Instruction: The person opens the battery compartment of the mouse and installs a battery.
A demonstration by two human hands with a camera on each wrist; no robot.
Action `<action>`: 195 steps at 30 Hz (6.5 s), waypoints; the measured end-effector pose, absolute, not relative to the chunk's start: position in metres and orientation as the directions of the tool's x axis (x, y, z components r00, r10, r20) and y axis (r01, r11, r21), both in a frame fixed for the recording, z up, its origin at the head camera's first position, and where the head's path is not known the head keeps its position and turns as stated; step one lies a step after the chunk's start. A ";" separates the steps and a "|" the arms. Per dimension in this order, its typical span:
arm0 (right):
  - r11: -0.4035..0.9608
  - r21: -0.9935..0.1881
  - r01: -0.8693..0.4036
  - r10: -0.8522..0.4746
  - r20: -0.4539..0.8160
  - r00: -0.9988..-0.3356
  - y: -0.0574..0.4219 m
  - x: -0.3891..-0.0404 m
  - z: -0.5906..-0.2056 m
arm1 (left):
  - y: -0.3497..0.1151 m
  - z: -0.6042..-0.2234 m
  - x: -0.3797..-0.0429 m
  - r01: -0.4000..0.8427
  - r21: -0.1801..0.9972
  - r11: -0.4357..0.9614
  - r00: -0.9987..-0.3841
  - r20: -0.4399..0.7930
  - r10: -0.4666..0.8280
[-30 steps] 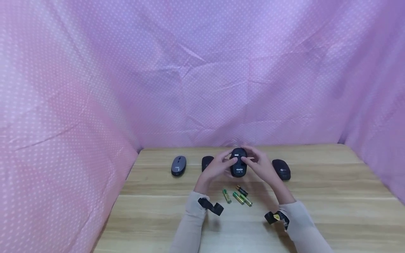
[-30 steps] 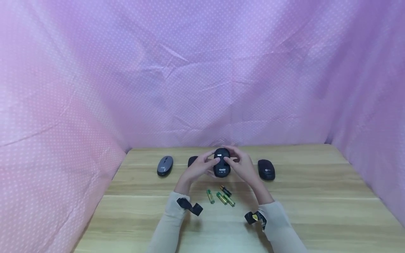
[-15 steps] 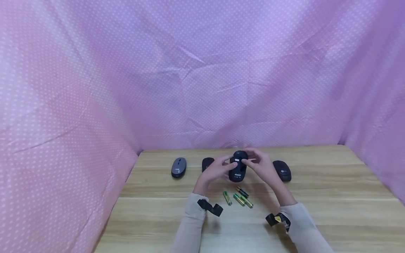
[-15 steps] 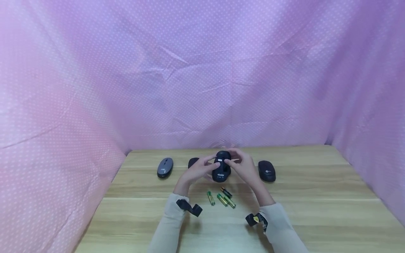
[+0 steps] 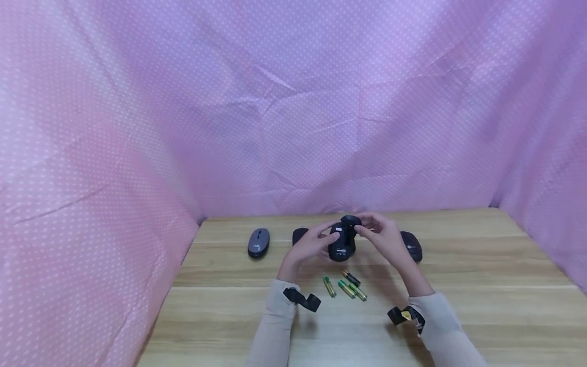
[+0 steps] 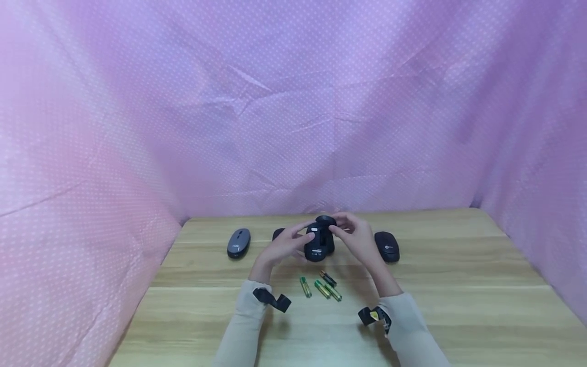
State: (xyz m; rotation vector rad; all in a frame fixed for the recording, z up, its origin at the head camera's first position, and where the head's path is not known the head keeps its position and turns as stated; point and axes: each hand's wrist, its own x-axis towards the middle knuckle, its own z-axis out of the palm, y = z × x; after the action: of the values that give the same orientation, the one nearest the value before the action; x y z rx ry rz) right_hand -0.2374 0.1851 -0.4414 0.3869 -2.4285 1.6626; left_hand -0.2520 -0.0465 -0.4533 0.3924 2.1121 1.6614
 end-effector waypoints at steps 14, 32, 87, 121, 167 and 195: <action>0.395 -0.865 -0.309 -0.242 0.226 -0.944 0.214 -0.241 -0.439 | -0.065 -0.450 -0.257 -0.040 0.987 0.153 -0.933 -0.091 0.348; 0.534 -0.717 -0.449 -0.566 0.091 -0.819 0.245 -0.231 -0.467 | -0.067 -0.450 -0.258 -0.029 0.988 0.154 -0.938 -0.080 0.338; 0.553 -0.669 -0.496 -0.663 0.007 -0.748 0.218 -0.231 -0.480 | -0.072 -0.448 -0.258 0.004 0.981 0.194 -0.937 -0.064 0.344; 0.730 -0.660 -0.180 -0.420 -0.225 -0.880 0.160 -0.232 -0.479 | -0.069 -0.451 -0.258 -0.008 0.986 0.164 -0.926 -0.070 0.372; 0.265 -0.877 -0.401 -0.120 0.383 -0.916 0.153 -0.253 -0.440 | -0.054 -0.462 -0.266 -0.035 0.990 0.135 -0.927 -0.082 0.365; 0.363 -0.790 -0.493 -0.101 0.493 -0.864 0.154 -0.256 -0.451 | -0.049 -0.460 -0.262 0.033 0.985 0.169 -0.920 -0.037 0.391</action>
State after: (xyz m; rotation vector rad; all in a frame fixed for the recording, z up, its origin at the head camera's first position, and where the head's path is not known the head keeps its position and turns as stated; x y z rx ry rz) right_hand -0.2556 0.1539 -0.4505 0.5211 -2.2697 1.5033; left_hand -0.2615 -0.0490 -0.4596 0.4067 2.1671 1.8145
